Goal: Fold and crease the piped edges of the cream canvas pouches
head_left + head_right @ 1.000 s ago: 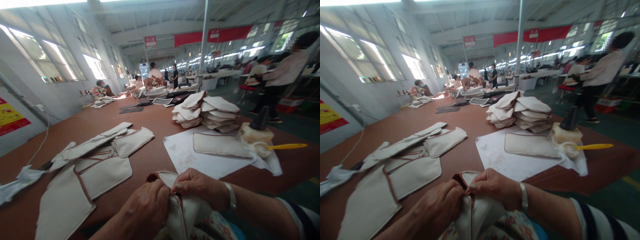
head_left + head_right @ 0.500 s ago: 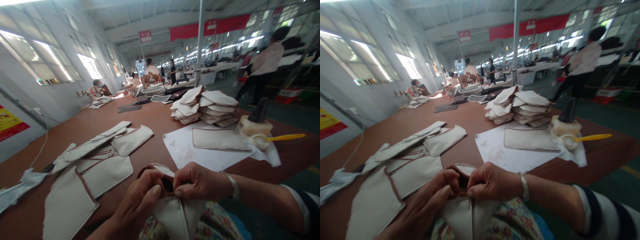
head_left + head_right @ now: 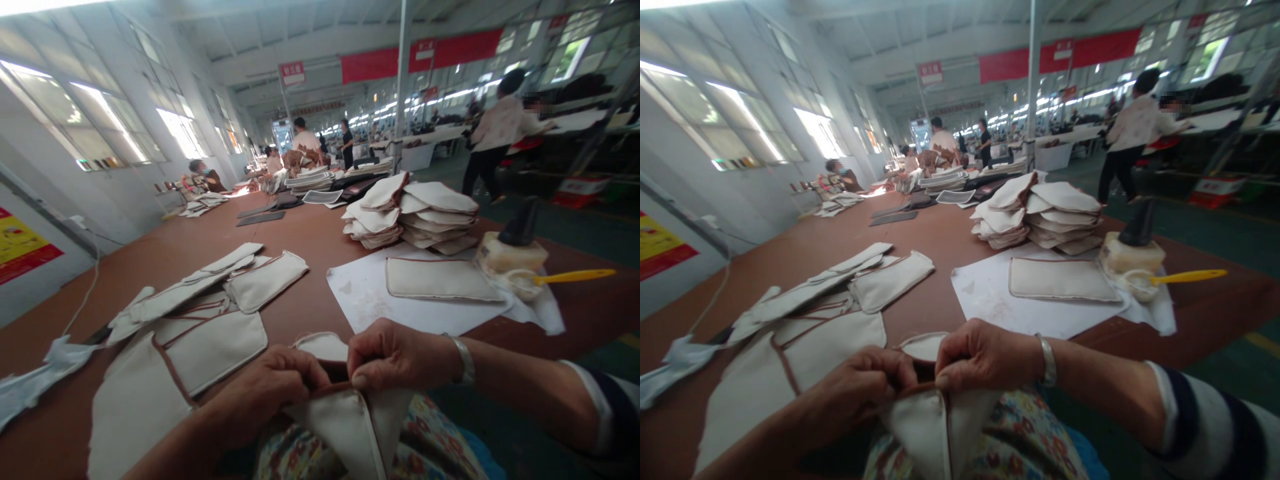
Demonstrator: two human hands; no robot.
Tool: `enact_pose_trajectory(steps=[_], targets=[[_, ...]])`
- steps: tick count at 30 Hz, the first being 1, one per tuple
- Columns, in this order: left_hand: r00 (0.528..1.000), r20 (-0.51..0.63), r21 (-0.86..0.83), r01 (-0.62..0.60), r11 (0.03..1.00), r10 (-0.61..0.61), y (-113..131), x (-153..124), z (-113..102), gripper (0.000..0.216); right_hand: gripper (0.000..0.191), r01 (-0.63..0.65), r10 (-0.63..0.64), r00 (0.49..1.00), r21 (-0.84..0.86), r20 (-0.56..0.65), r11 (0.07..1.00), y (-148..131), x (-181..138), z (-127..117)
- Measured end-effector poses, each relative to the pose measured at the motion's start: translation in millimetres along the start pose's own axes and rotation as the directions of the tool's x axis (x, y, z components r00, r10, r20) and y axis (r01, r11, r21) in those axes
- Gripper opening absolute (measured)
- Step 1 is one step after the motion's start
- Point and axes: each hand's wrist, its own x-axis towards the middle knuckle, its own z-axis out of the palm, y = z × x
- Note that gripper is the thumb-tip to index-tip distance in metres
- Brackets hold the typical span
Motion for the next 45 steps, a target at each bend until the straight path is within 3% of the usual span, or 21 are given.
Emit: enact_pose_trajectory(steps=[6,11,13,15,17,18,21,26,32,35,39,43,45], targets=[[0.993,0.041,0.214,-0.119,0.97,0.113,21,2,7,0.024,0.044,0.104,-0.1,0.992,0.057,-0.071,0.993,-12,7,9],[0.999,0.014,0.023,-0.03,0.999,0.03,5,7,13,0.029,0.041,0.041,-0.019,0.973,0.09,-0.23,0.995,-14,1,9],[0.999,-0.042,-0.064,0.005,0.998,-0.008,-1,8,15,0.024,0.032,0.077,-0.075,0.956,-0.006,-0.285,0.997,-13,-4,8],[0.994,-0.109,-0.136,0.001,0.991,-0.016,-4,8,18,0.019,0.018,0.214,-0.317,0.875,-0.295,-0.367,0.931,-14,-11,8],[0.988,-0.154,-0.18,-0.023,0.983,-0.005,-4,8,22,0.017,0.008,0.295,-0.572,0.758,-0.618,-0.314,0.729,-16,-19,10],[0.987,-0.162,-0.192,-0.037,0.981,0.006,-4,8,23,0.018,0.01,0.307,-0.638,0.73,-0.717,-0.245,0.626,-17,-22,12],[0.985,-0.166,-0.2,-0.068,0.977,0.035,-5,8,27,0.023,0.015,0.307,-0.634,0.769,-0.824,-0.08,0.476,-18,-28,21],[0.98,-0.197,-0.163,-0.055,0.985,0.022,-7,5,26,0.03,0.013,0.272,-0.605,0.796,-0.878,-0.025,0.395,-17,-23,27],[0.982,-0.186,-0.037,-0.042,0.998,0.034,-5,0,27,0.031,0.022,0.293,-0.51,0.859,-0.866,0.051,0.406,-25,-21,22],[0.977,-0.212,-0.037,-0.031,0.999,0.023,-6,0,29,0.031,0.021,0.327,-0.487,0.866,-0.864,0.112,0.382,-28,-20,20],[0.978,-0.209,-0.032,-0.015,0.999,0.008,-6,1,33,0.026,0.021,0.388,-0.562,0.808,-0.878,0.177,0.281,-21,-12,22],[0.97,-0.243,0.104,0.027,0.994,-0.001,-3,0,34,0.026,0.021,0.446,-0.679,0.681,-0.891,0.274,0.088,-23,-14,23],[0.97,-0.242,0.157,0.038,0.987,0.001,-2,-1,31,0.025,0.015,0.398,-0.741,0.639,-0.913,0.207,0.087,-32,-22,20]])
